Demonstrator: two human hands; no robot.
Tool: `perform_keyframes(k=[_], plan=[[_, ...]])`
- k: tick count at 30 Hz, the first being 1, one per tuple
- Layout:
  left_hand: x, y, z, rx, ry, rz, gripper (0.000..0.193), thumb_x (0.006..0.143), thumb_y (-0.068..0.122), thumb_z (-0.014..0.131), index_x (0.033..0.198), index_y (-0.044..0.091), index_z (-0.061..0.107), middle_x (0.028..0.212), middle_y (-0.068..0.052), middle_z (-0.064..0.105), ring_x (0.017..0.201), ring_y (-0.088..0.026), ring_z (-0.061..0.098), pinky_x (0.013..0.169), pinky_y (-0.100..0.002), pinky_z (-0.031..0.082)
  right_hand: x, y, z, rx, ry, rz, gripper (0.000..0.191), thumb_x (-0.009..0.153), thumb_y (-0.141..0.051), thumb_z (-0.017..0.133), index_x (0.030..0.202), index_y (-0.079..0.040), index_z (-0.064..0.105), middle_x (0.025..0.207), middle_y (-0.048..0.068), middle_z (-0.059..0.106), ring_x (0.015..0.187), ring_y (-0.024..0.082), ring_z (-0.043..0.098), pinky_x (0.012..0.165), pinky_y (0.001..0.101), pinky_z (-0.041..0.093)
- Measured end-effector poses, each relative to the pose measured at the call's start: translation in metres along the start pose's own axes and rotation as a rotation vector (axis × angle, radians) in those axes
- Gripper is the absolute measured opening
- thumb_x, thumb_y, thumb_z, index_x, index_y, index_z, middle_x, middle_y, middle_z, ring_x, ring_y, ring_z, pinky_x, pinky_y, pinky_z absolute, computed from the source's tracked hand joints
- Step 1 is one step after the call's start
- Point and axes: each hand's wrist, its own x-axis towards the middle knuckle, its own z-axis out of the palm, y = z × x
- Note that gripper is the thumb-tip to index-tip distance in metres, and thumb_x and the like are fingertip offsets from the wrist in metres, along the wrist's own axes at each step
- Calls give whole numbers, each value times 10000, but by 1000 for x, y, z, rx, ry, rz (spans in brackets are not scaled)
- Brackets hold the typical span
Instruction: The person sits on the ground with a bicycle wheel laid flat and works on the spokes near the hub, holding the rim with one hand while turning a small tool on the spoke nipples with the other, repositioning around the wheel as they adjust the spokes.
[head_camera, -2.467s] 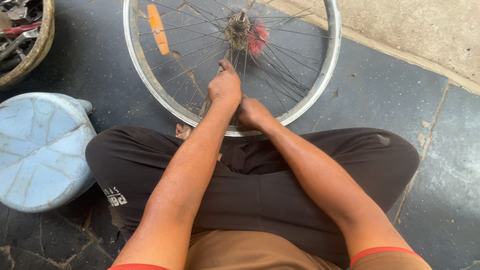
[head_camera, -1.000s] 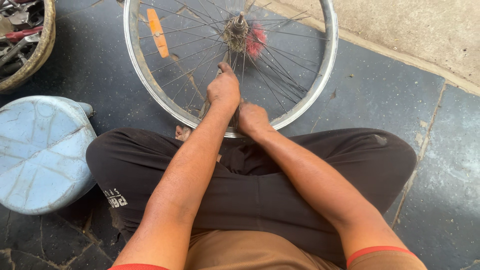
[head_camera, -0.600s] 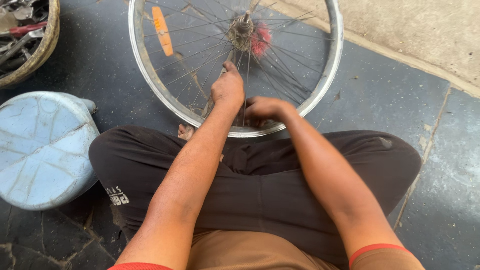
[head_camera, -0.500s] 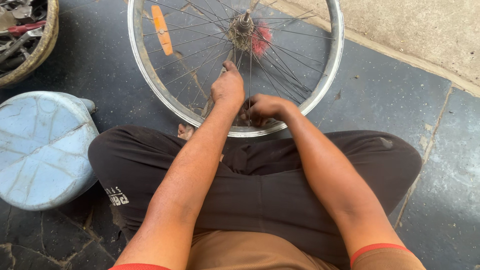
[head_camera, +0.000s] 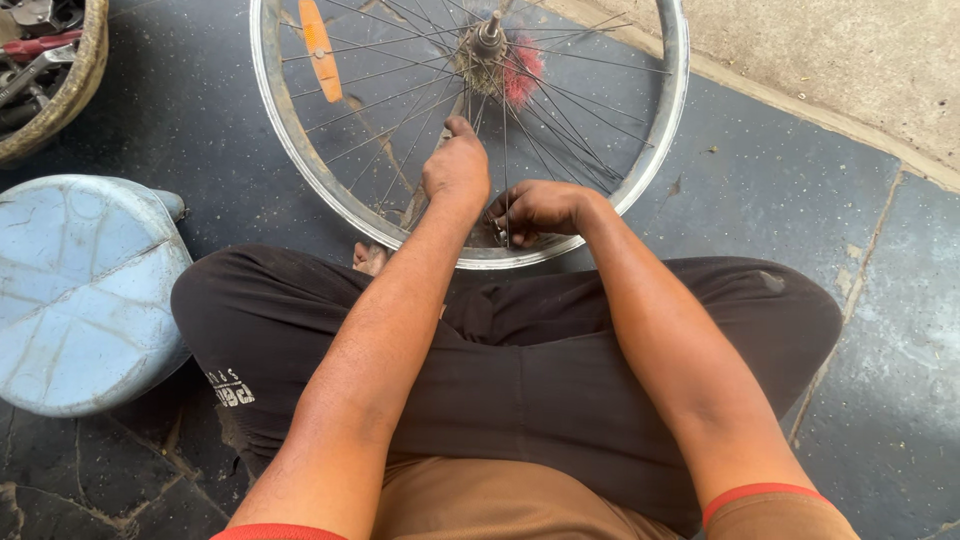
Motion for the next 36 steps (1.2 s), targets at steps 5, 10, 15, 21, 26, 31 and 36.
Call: perform_keyframes(k=[5,10,15,21,26,31,36], plan=[[1,-1,-2,10,-31,-1,715,936,134,600,1508,-71,223,1112,-223,728,973,-343,750,801,-471,612,6,-9,9,-310,103,3,390,903,-241,813,1092,82,704,766,115,656,610,216,510,535,390,384],[1,-2,0,-9,6,-2,650,988,135,572,1506,-70,238,1115,-224,733,968,-349,756,795,-492,615,22,-7,51,-933,549,-20,399,732,-346,839,986,-51,751,963,184,724,923,361,696,775,471,547],[-3,0,-3,2,2,9,666,977,130,579,1510,-88,246,1115,-224,738,978,-346,757,801,-477,621,21,13,79,-849,767,-221,311,861,-270,714,1063,-34,727,990,235,739,967,421,704,830,512,559],[-4,1,-7,2,4,6,653,977,138,573,1500,-81,249,1113,-226,732,972,-347,753,791,-496,616,21,-8,50,-674,424,-56,380,815,-307,731,1083,-37,727,988,235,708,942,431,675,755,510,544],[-1,0,-5,-8,-5,5,672,958,129,584,1506,-72,252,1096,-223,737,976,-345,756,807,-468,616,10,-12,18,-344,130,-16,394,871,-346,736,1071,-6,741,954,182,759,869,361,704,699,447,532],[2,-1,-4,-15,0,3,649,976,135,575,1499,-71,251,1093,-217,737,966,-346,758,789,-476,618,28,-13,50,-1031,564,42,297,833,-313,755,1022,-84,766,891,138,732,763,287,674,667,395,487],[-1,-2,-6,4,-2,13,691,949,139,599,1492,-93,241,1083,-217,737,956,-341,759,798,-470,616,12,-14,28,-260,272,115,274,906,-217,627,1049,-3,719,806,95,703,664,202,653,590,354,525]])
